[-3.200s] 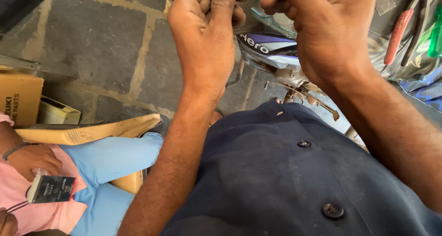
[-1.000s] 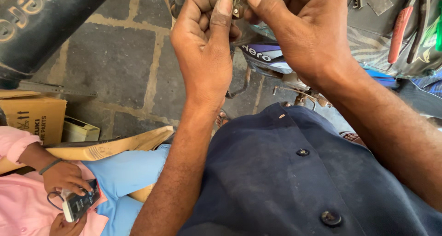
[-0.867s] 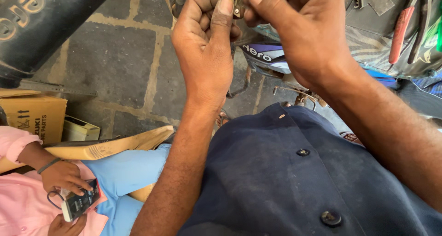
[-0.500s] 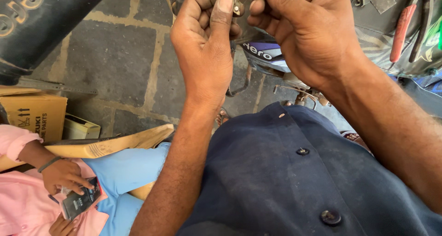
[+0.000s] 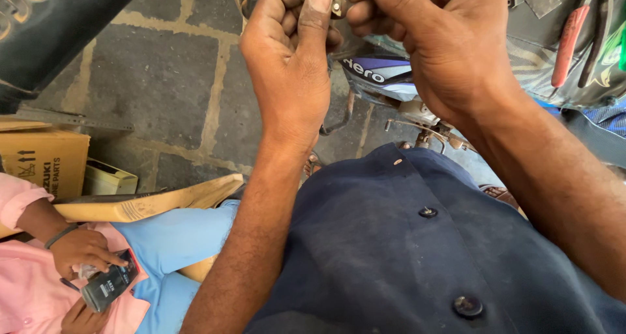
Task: The person manipulates a small electrical connector attached to wires on a motorcycle handlebar. They repeatedly open and close the connector housing, adjusting the internal contacts by hand. The task involves precise finger movements to align and secure the connector components.
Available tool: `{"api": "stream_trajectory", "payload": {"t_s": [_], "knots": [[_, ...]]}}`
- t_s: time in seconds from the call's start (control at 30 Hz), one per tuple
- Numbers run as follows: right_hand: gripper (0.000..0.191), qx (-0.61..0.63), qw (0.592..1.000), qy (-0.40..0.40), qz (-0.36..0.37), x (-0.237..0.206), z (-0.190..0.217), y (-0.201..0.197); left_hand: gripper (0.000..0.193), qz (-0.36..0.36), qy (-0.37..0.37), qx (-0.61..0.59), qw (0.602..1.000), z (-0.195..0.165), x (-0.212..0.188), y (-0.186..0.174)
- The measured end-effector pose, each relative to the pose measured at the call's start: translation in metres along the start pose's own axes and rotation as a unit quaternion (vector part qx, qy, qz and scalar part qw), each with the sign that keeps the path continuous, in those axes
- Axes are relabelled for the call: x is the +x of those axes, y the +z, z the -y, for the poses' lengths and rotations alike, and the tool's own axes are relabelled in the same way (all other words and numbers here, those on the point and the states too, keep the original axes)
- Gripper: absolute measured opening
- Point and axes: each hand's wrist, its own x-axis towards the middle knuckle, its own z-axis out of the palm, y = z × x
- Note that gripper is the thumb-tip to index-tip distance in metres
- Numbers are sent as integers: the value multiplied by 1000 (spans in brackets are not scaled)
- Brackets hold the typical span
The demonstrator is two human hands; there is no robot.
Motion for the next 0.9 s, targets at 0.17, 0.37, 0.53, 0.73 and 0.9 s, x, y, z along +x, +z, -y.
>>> {"api": "stream_trajectory", "payload": {"t_s": [0.17,0.37,0.53,0.73,0.9], "knots": [[10,-98,993,-58,7,7,-6,0,20,4,4,1,1000,2,1,2],[12,-79,994,-70,-1,3,-17,0,20,-2,2,4,1000,2,-2,3],[12,-32,997,-72,0,2,-22,-1,22,-7,2,-13,1000,2,-3,7],[12,-108,989,-96,-36,1,-22,-2,23,-2,7,-3,1000,-3,-2,9],[12,-79,990,-114,-20,0,-20,-2,23,1,-15,-20,1000,-6,-2,14]]}}
